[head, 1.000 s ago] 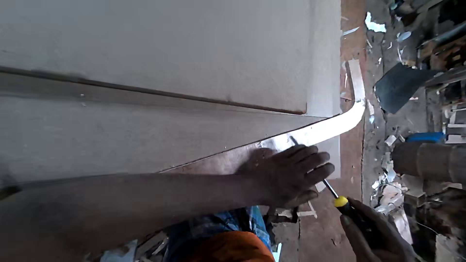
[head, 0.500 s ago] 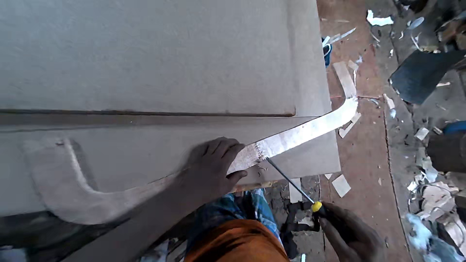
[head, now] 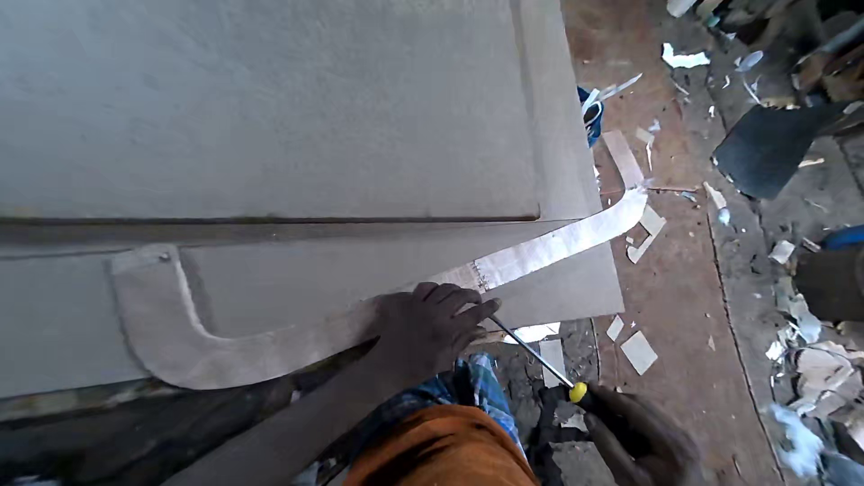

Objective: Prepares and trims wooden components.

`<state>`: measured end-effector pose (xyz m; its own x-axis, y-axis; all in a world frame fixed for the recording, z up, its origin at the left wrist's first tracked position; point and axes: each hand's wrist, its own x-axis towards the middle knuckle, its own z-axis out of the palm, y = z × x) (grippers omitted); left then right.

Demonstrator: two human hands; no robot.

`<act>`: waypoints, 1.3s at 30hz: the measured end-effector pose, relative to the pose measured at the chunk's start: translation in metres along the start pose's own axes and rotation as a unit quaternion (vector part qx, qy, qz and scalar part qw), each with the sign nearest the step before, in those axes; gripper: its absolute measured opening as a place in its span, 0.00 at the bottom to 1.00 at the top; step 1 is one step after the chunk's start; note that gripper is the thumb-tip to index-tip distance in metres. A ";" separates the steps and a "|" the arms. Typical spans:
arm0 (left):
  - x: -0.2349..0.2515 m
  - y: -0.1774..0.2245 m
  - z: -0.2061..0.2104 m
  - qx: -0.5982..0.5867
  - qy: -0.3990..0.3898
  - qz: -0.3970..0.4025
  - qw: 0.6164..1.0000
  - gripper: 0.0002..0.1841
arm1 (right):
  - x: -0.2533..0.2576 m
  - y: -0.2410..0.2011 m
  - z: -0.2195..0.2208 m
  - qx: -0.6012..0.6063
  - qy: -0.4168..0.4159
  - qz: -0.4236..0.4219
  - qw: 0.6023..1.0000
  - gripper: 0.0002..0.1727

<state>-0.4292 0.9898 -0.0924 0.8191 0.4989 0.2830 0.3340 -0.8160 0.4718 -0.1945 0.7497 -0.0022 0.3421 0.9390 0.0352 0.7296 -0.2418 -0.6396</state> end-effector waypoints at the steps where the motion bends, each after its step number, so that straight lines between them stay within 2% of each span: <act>1: 0.001 -0.002 0.001 -0.004 0.004 0.020 1.000 0.19 | -0.001 -0.001 0.000 -0.001 0.003 -0.001 1.000 0.18; 7: 0.016 -0.003 -0.004 -0.030 0.019 0.043 0.998 0.14 | -0.008 -0.002 -0.003 -0.003 0.019 -0.002 1.000 0.19; 12: 0.021 -0.010 0.012 -0.029 0.014 0.032 0.999 0.14 | -0.018 -0.002 -0.003 -0.017 0.037 0.013 0.999 0.19; 17: 0.014 -0.008 0.006 -0.033 0.008 -0.030 0.999 0.12 | -0.025 -0.002 -0.001 -0.002 0.063 0.031 0.998 0.19; 22: 0.001 -0.007 0.015 -0.004 0.006 -0.021 1.000 0.16 | -0.026 -0.002 0.008 0.029 0.069 0.057 0.996 0.19; 28: -0.002 0.002 0.011 0.021 0.009 -0.065 0.998 0.18 | -0.022 0.002 0.012 0.030 0.082 0.039 0.995 0.19; 30: -0.006 0.007 0.011 0.008 -0.013 -0.027 1.000 0.19 | -0.021 0.003 0.014 0.036 0.088 0.037 0.995 0.19; 33: -0.004 0.013 0.017 0.003 -0.072 0.054 0.996 0.27 | -0.022 0.004 0.017 0.048 0.085 0.039 0.994 0.19; 39: 0.005 0.027 0.013 0.093 -0.201 0.035 0.975 0.26 | -0.022 0.001 0.016 0.053 0.086 0.055 0.993 0.19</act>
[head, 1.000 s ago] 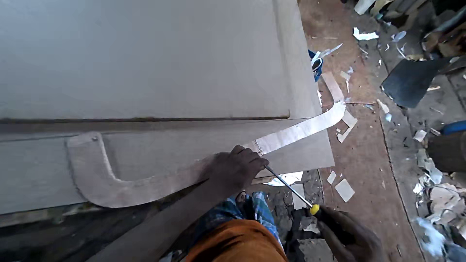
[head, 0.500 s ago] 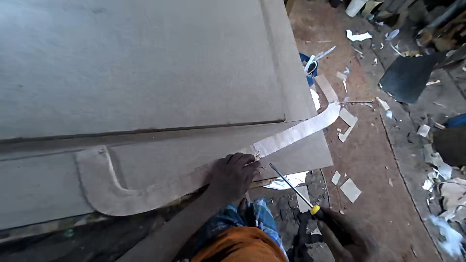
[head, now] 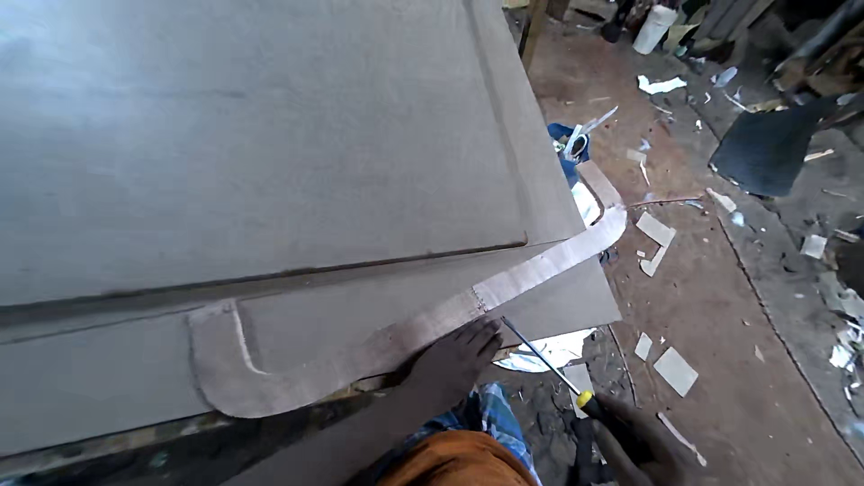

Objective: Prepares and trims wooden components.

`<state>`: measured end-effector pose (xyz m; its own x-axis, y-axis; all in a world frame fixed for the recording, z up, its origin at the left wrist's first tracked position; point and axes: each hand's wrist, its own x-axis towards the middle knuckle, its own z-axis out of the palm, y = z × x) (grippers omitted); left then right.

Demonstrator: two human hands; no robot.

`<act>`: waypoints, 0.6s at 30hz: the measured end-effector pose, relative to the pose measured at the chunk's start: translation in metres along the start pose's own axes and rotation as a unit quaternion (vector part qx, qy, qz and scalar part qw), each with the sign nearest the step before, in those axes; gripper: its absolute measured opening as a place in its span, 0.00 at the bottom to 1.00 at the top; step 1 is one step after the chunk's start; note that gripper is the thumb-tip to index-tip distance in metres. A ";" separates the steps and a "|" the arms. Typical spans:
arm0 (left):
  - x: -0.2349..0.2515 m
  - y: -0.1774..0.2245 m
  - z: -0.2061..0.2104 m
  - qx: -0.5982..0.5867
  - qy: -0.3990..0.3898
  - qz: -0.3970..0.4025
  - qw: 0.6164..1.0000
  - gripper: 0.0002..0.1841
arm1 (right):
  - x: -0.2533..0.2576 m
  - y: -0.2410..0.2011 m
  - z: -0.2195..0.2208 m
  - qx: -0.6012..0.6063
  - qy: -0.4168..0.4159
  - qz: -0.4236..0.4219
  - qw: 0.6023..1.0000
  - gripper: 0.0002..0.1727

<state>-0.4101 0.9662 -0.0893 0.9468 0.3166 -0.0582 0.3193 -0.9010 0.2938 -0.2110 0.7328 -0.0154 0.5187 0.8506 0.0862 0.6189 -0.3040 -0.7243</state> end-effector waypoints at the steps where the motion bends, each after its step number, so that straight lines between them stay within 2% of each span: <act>1: -0.001 0.000 0.000 -0.005 -0.007 -0.007 1.000 0.26 | 0.000 -0.001 0.000 0.001 0.001 0.004 1.000 0.19; 5: -0.012 -0.004 0.000 0.023 0.002 0.000 1.000 0.25 | -0.004 0.000 -0.001 -0.010 0.002 0.013 1.000 0.19; 12: -0.038 -0.018 0.004 0.057 0.017 0.060 0.996 0.20 | -0.002 0.004 0.009 0.016 -0.003 0.015 1.000 0.19; 18: -0.051 -0.032 0.020 0.042 0.146 0.093 0.984 0.15 | 0.008 0.000 0.020 0.033 -0.010 -0.006 0.999 0.19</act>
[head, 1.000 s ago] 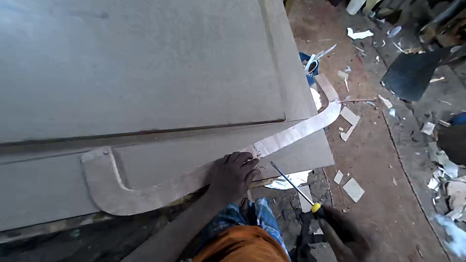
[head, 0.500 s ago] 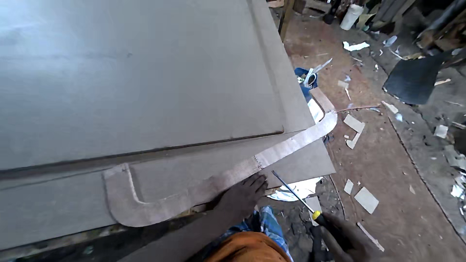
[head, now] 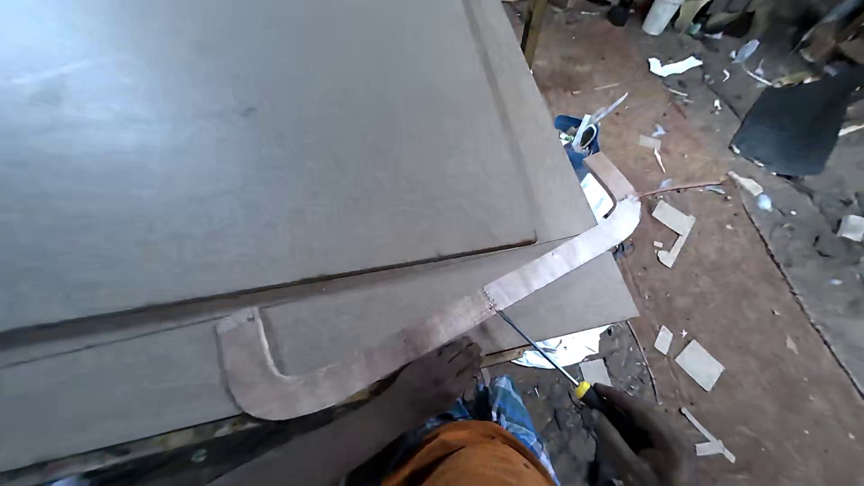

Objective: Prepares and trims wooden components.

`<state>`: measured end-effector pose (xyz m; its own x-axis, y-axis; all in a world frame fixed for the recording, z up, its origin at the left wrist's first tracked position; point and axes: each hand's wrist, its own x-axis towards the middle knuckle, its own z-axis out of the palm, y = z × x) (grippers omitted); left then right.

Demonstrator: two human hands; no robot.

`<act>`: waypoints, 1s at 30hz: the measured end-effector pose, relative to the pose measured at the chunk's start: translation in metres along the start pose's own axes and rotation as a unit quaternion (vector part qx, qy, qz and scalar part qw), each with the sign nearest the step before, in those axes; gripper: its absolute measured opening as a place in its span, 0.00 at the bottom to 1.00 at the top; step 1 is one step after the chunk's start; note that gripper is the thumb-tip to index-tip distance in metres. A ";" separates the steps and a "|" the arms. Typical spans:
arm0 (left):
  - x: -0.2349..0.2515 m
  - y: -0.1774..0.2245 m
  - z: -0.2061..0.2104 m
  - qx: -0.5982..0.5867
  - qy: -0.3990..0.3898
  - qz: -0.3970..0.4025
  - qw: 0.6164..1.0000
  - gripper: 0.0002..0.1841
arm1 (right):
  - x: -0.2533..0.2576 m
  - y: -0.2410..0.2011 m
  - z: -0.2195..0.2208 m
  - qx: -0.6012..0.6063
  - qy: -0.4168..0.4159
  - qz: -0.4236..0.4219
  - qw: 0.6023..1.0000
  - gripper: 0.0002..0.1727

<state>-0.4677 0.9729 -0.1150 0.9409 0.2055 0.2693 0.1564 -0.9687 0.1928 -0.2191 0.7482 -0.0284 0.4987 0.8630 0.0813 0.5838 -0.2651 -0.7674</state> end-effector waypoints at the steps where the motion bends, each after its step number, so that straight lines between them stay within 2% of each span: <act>1: -0.001 0.000 0.001 0.000 0.022 -0.001 1.000 0.14 | 0.001 0.000 0.001 0.000 -0.001 0.003 1.000 0.19; 8: -0.007 0.003 0.008 -0.039 0.090 -0.035 0.995 0.12 | 0.008 0.002 0.008 0.004 0.008 0.001 1.000 0.18; 15: -0.004 0.010 -0.004 -0.098 0.071 -0.072 0.990 0.10 | 0.018 -0.003 0.014 0.006 0.009 0.003 1.000 0.19; 17: 0.008 0.013 -0.029 -0.164 0.030 -0.156 0.974 0.10 | 0.019 -0.004 0.017 0.010 0.016 -0.004 1.000 0.19; 19: 0.035 0.013 -0.072 -0.225 -0.001 -0.266 0.937 0.09 | 0.020 -0.005 0.019 0.010 0.022 -0.003 1.000 0.19; 20: 0.041 0.005 -0.081 -0.232 0.013 -0.293 0.928 0.08 | 0.020 -0.005 0.020 0.010 0.023 -0.004 1.000 0.19; 21: 0.041 -0.010 -0.079 -0.223 0.061 -0.301 0.925 0.07 | 0.019 -0.006 0.021 0.010 0.022 -0.004 1.000 0.19; 23: 0.041 -0.060 -0.059 -0.183 0.208 -0.265 0.923 0.04 | 0.018 -0.008 0.023 0.013 0.017 0.005 1.000 0.18; 24: 0.049 -0.083 -0.062 -0.174 0.238 -0.267 0.917 0.04 | 0.018 -0.009 0.023 0.011 0.014 0.010 1.000 0.18; 25: 0.058 -0.105 -0.070 -0.162 0.245 -0.287 0.912 0.05 | 0.017 -0.011 0.023 0.009 0.012 0.013 1.000 0.18; 28: 0.086 -0.155 -0.095 -0.139 0.186 -0.377 0.897 0.12 | 0.016 -0.016 0.022 0.001 0.010 0.012 1.000 0.18; 30: 0.093 -0.173 -0.099 -0.128 0.162 -0.388 0.898 0.17 | 0.015 -0.021 0.020 -0.009 0.010 0.015 1.000 0.19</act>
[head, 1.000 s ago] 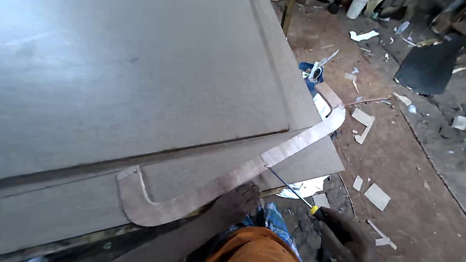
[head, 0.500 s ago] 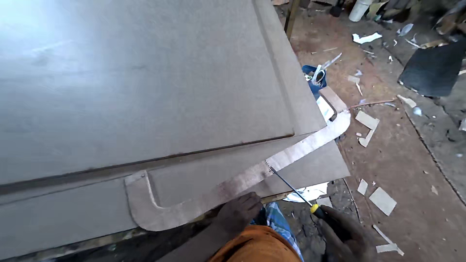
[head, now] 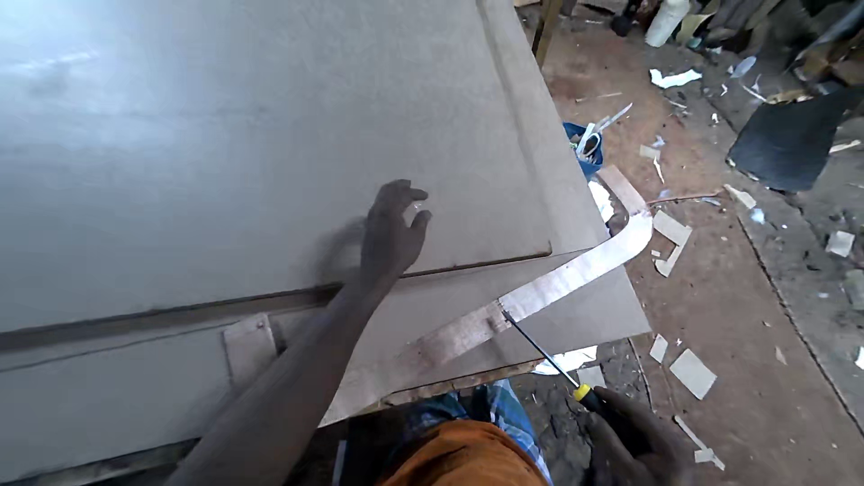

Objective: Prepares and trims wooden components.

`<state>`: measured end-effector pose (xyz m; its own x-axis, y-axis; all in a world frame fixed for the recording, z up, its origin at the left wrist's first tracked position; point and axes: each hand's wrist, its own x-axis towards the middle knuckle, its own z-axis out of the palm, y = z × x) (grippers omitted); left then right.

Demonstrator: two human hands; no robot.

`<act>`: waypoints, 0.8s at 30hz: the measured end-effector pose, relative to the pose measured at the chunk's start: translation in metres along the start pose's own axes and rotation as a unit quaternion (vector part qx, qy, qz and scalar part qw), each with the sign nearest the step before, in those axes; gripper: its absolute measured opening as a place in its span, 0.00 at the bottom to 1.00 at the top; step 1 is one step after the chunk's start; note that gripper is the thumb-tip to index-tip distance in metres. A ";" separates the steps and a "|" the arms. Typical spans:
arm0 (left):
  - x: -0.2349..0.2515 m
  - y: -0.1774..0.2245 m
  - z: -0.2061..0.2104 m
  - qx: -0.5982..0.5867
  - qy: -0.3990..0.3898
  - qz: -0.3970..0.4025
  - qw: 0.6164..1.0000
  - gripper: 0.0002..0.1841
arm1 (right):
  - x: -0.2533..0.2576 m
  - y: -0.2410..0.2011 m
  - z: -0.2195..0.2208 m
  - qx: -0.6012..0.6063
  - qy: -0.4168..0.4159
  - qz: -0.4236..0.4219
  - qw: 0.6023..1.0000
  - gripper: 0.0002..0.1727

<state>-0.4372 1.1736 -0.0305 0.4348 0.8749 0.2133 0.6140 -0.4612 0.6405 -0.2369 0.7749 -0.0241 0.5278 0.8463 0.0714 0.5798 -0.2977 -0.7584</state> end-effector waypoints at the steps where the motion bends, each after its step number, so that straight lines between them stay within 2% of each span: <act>1: 0.002 -0.001 0.002 0.008 0.009 0.008 1.000 0.17 | -0.001 -0.003 -0.002 -0.005 0.001 0.005 1.000 0.18; 5: -0.025 0.009 0.029 0.018 0.022 0.056 0.998 0.16 | -0.008 -0.016 -0.004 -0.033 -0.001 0.042 0.999 0.19; 8: -0.068 0.040 0.055 -0.015 -0.010 0.142 0.990 0.17 | -0.010 -0.023 -0.003 -0.026 -0.006 0.048 0.999 0.19; 11: -0.117 0.081 0.078 -0.073 -0.104 0.308 0.943 0.21 | -0.006 -0.026 -0.001 -0.030 -0.013 0.036 0.999 0.19; 14: -0.131 0.101 0.098 -0.114 -0.187 0.392 0.893 0.29 | 0.003 -0.025 -0.002 -0.070 -0.023 0.011 0.997 0.18; 16: -0.124 0.107 0.107 -0.127 -0.227 0.408 0.875 0.34 | 0.012 -0.026 -0.008 -0.111 -0.027 -0.009 0.993 0.18; 19: -0.110 0.114 0.117 -0.125 -0.273 0.401 0.866 0.35 | 0.025 -0.033 -0.017 -0.169 -0.031 -0.039 0.984 0.16; 24: -0.102 0.121 0.132 -0.147 -0.351 0.348 0.857 0.38 | 0.047 -0.054 -0.033 -0.245 -0.049 -0.063 0.966 0.15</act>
<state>-0.3204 1.0085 -0.0718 0.9808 0.0502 0.1882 -0.1027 -0.6878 0.7186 -0.2227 0.8159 0.0413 0.3855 0.9205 0.0632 0.8728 -0.3416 -0.3486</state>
